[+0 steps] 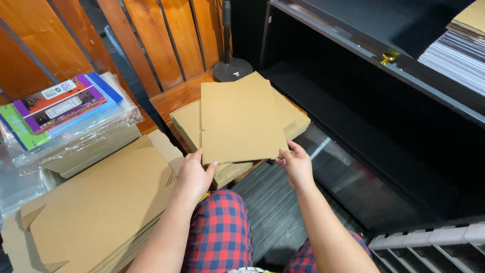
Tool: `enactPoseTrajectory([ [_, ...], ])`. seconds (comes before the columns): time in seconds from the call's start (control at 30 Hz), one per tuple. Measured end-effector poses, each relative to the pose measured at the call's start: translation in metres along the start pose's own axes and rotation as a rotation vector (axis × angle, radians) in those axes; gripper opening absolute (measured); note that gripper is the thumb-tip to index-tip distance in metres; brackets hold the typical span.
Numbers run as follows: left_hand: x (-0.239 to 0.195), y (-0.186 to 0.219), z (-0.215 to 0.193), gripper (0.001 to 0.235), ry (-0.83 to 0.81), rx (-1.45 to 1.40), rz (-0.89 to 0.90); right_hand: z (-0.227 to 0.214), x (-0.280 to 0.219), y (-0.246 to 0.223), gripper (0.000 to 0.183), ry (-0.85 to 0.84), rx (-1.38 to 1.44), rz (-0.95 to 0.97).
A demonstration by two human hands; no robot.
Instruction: The person sits on the floor and repeatedly picks up sheets of white paper and brown cardboard from a pile on a wooden chair. They place each sheet onto a stack inside a black cabinet shelf, alternating between white and brown sheets.
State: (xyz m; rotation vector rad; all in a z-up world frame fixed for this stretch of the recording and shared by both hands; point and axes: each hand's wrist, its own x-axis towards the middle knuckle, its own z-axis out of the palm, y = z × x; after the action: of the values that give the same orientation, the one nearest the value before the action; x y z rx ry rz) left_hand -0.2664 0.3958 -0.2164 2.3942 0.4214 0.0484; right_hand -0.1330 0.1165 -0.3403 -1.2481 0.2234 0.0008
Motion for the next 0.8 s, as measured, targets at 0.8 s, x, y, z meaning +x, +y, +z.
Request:
enactPoseTrajectory([
  [0.8, -0.016, 0.058, -0.032, 0.054, 0.377, -0.441, 0.251, 0.036, -0.053, -0.154, 0.043, -0.102, 0.064, -0.198],
])
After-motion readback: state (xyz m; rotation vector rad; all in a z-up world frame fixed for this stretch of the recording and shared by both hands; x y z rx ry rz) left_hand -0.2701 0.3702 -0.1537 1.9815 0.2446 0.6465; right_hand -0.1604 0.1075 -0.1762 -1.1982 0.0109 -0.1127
